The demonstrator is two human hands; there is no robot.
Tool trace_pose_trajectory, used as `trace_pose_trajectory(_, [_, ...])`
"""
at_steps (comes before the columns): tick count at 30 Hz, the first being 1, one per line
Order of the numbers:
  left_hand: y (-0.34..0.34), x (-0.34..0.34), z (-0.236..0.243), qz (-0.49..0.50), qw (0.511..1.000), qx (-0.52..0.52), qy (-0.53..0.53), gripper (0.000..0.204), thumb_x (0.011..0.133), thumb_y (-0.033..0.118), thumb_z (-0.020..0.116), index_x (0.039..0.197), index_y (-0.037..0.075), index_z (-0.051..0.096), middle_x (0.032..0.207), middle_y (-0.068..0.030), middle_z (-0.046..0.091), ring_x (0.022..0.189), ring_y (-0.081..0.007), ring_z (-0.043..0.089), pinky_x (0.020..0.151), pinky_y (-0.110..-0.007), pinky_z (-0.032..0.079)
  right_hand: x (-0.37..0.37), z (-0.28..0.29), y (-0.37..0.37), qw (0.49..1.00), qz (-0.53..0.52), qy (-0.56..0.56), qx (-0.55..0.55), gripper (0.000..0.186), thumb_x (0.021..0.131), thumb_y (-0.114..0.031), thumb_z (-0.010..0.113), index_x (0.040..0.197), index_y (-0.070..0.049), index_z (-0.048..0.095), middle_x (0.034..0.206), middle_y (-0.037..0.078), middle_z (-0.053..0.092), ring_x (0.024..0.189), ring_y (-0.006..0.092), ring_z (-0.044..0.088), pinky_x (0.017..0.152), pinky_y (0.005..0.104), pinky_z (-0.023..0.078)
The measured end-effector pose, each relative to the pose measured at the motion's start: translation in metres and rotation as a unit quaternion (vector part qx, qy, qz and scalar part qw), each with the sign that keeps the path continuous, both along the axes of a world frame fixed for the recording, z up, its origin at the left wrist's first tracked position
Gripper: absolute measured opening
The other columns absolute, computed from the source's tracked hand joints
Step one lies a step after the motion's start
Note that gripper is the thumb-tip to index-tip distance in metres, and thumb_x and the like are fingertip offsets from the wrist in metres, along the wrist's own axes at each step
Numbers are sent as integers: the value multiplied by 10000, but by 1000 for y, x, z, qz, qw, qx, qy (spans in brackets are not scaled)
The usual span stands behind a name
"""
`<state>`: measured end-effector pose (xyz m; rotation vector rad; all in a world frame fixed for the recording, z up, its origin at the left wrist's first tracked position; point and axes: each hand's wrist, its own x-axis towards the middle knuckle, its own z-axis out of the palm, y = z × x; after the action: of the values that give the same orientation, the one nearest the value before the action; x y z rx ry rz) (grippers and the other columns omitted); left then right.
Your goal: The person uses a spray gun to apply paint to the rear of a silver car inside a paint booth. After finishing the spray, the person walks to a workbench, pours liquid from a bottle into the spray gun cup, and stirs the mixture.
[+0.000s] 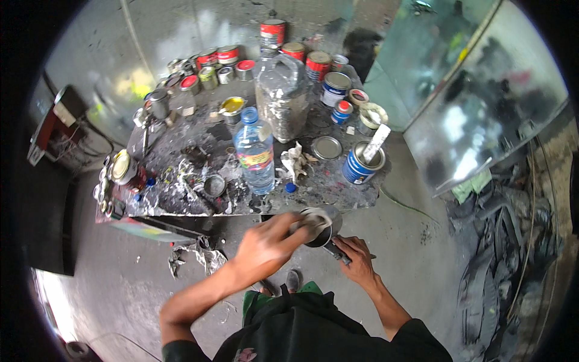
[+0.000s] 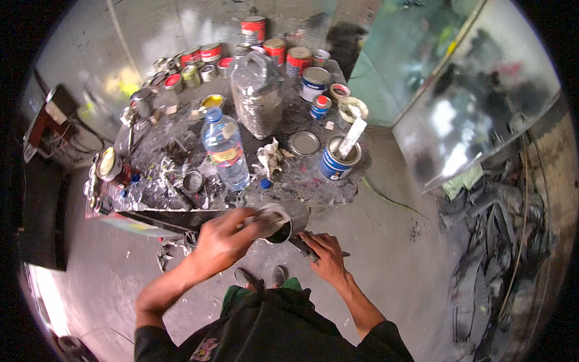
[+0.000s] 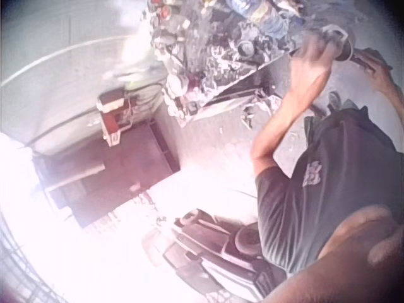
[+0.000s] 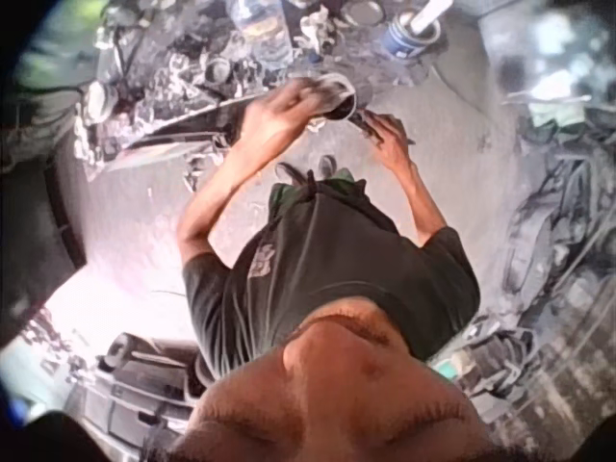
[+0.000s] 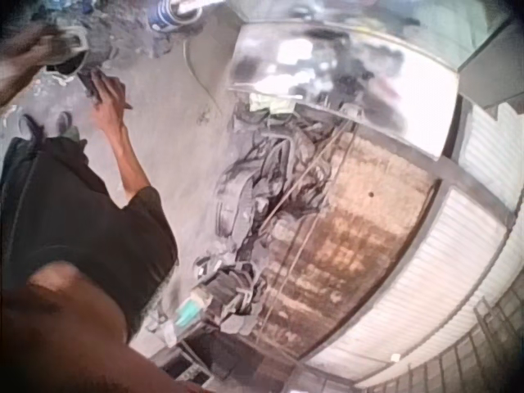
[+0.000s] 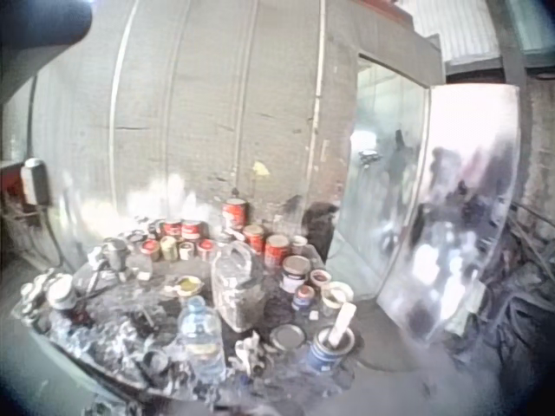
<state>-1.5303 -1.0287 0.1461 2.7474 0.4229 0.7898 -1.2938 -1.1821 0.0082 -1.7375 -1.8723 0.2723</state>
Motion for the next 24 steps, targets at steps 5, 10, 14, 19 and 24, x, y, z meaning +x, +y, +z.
trace_pose_trajectory(5, [0,25,-43,-63,973,156,160,158,757,76,589,877,-8,647,926,-181,637,924,-246,642,670,-333,555,-1,6,1,999,24,-21,19,764,576,30,637,1320,-106,527,1215,92,609,952,278,592,849,390,438])
trace_pose_trajectory(10, [1,43,-44,-102,934,-40,339,121,760,92,588,795,-1,656,851,-216,658,923,-302,645,730,-375,533,1,2,1,997,38,-51,35,757,568,49,594,1307,-102,538,1213,90,615,899,275,611,827,388,448])
trace_pose_trajectory(14, [15,43,-76,-105,931,-303,177,351,719,92,578,1024,-81,554,1004,-295,600,989,-441,570,848,-468,455,-6,-20,3,997,43,-23,63,751,561,55,612,1293,-97,547,1193,94,625,882,275,619,805,392,452])
trace_pose_trajectory(19, [-8,30,-54,-6,891,-449,71,305,775,50,566,1056,-67,538,960,-209,629,918,-326,612,811,-409,467,-14,-34,-2,998,30,18,48,706,567,55,632,1258,-79,569,1170,116,634,914,293,624,805,395,463])
trace_pose_trajectory(24, [-3,-53,-46,-20,717,-693,-73,188,863,51,566,1038,-16,559,889,-34,600,848,-113,573,789,-277,461,-36,-43,2,995,41,79,36,675,612,45,664,1269,-76,567,1176,135,630,977,303,614,839,410,466])
